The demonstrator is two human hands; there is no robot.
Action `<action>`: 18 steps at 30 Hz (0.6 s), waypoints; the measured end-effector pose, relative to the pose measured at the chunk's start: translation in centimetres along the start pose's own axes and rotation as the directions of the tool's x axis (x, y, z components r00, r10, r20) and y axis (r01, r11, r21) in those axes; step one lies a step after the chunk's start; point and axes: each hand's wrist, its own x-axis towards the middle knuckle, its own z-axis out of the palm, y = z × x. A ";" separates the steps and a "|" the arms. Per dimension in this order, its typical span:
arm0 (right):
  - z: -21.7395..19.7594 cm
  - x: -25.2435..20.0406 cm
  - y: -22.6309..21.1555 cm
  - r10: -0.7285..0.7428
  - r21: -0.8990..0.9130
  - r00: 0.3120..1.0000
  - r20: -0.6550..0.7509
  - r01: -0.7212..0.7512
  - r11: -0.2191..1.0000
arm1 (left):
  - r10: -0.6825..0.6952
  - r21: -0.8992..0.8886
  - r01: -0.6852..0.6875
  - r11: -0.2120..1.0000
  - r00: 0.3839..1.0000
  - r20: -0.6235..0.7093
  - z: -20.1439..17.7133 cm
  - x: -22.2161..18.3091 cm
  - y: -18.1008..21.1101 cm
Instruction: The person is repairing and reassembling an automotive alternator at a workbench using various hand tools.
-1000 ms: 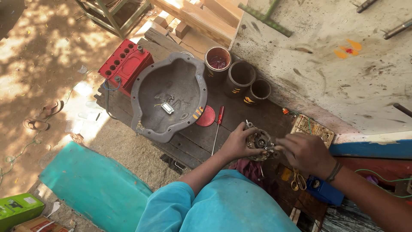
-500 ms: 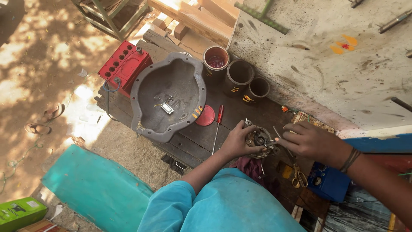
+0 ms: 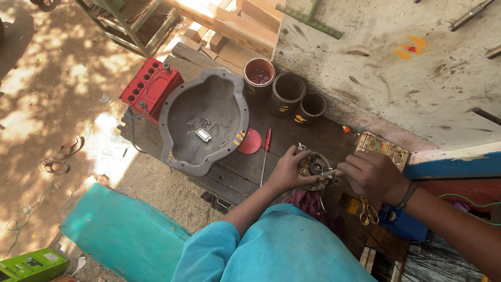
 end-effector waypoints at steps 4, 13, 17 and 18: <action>0.2 0.2 -2.5 0.189 0.101 0.977 -0.097 -0.179 0.979 | -0.003 0.006 0.003 1.000 1.000 0.016 0.2 0.1 -0.2; -0.4 0.3 -0.4 0.219 0.304 0.973 0.071 -0.231 0.924 | -0.010 -0.001 0.010 1.000 1.000 0.011 0.0 0.0 0.1; -2.1 0.2 0.8 -0.051 0.161 0.974 0.222 0.015 0.987 | -0.020 -0.021 0.021 1.000 1.000 0.019 -0.1 0.0 0.5; -2.1 0.0 1.2 -0.156 0.086 0.964 0.216 0.141 0.986 | -0.006 -0.040 0.007 0.999 1.000 0.016 -0.1 -0.1 0.4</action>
